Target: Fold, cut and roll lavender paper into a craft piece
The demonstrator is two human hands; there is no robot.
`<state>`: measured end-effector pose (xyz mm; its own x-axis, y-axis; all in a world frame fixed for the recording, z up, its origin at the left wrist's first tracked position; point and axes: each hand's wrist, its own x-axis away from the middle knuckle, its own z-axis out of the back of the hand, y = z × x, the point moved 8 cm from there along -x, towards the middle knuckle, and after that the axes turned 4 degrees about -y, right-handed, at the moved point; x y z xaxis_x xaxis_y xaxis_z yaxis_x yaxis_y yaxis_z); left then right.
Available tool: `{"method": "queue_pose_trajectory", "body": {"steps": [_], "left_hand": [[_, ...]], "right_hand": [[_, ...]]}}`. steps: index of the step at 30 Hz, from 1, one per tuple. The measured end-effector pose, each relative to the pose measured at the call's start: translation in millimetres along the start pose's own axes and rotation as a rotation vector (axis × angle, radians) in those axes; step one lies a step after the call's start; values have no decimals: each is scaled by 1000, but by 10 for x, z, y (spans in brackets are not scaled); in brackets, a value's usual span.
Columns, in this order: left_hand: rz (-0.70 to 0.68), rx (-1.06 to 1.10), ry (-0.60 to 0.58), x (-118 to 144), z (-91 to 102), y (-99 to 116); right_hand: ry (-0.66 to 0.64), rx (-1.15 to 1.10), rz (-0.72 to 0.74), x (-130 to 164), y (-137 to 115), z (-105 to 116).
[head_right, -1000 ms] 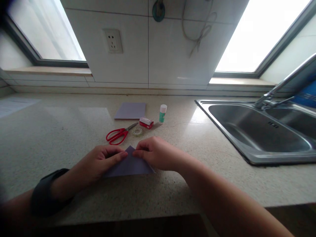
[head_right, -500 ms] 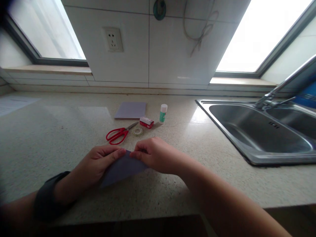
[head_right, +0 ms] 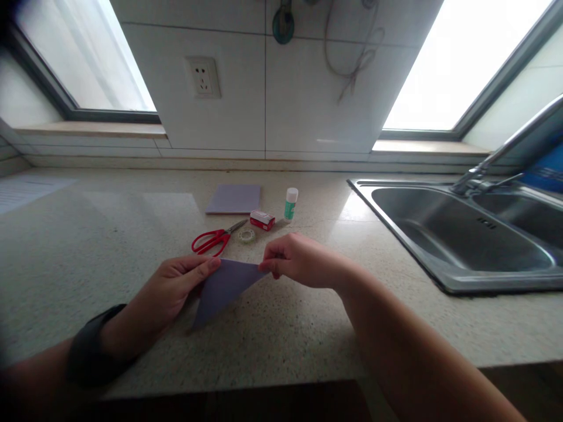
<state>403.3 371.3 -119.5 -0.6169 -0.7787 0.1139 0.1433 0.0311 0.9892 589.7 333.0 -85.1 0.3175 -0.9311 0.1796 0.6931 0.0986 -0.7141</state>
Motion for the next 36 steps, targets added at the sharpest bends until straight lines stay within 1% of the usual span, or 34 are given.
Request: {"method": "queue_pose_trajectory", "body": {"steps": [3, 5, 7, 8, 9, 10, 12, 14, 15, 17, 19, 21, 22, 25, 28, 33, 36], "left_hand": [[-64, -204, -54, -11, -29, 103], [-114, -408, -65, 16, -52, 157], [-206, -659, 7, 84, -59, 239], [-275, -778, 48, 136, -83, 292], [-357, -879, 63, 195, -138, 342], [-443, -961, 33, 255, -229, 373], [-580, -1086, -126, 364, -452, 360], [-633, -1180, -271, 430, -605, 284], [-632, -1212, -309, 442, -639, 245], [-604, -1250, -331, 435, -648, 184], [-577, -1253, -338, 423, -630, 144], [-556, -1211, -330, 415, -593, 139], [-546, -1175, -327, 411, -571, 145], [-526, -1071, -334, 393, -509, 180], [-550, -1034, -369, 372, -484, 220], [-625, -1058, -395, 371, -506, 259], [-655, -1137, -384, 400, -550, 244]], "right_hand": [[-84, 52, -9, 9, 53, 11], [-142, 94, -20, 21, 97, 8], [-166, 195, -36, 33, 148, 15], [-158, 267, -33, 36, 164, 25], [-141, 340, -18, 36, 170, 34], [-119, 403, 9, 36, 166, 40], [-79, 475, 63, 33, 157, 39], [-66, 492, 88, 26, 168, 25], [-59, 499, 81, 22, 181, 26], [-17, 529, 42, 19, 193, 56], [66, 572, 20, 34, 141, 104], [149, 589, 50, 66, 21, 117], [171, 583, 81, 82, -47, 97], [144, 554, 168, 105, -188, -40], [82, 520, 208, 86, -203, -150], [57, 427, 239, 38, -143, -143], [56, 416, 264, 32, -143, -133]]}}
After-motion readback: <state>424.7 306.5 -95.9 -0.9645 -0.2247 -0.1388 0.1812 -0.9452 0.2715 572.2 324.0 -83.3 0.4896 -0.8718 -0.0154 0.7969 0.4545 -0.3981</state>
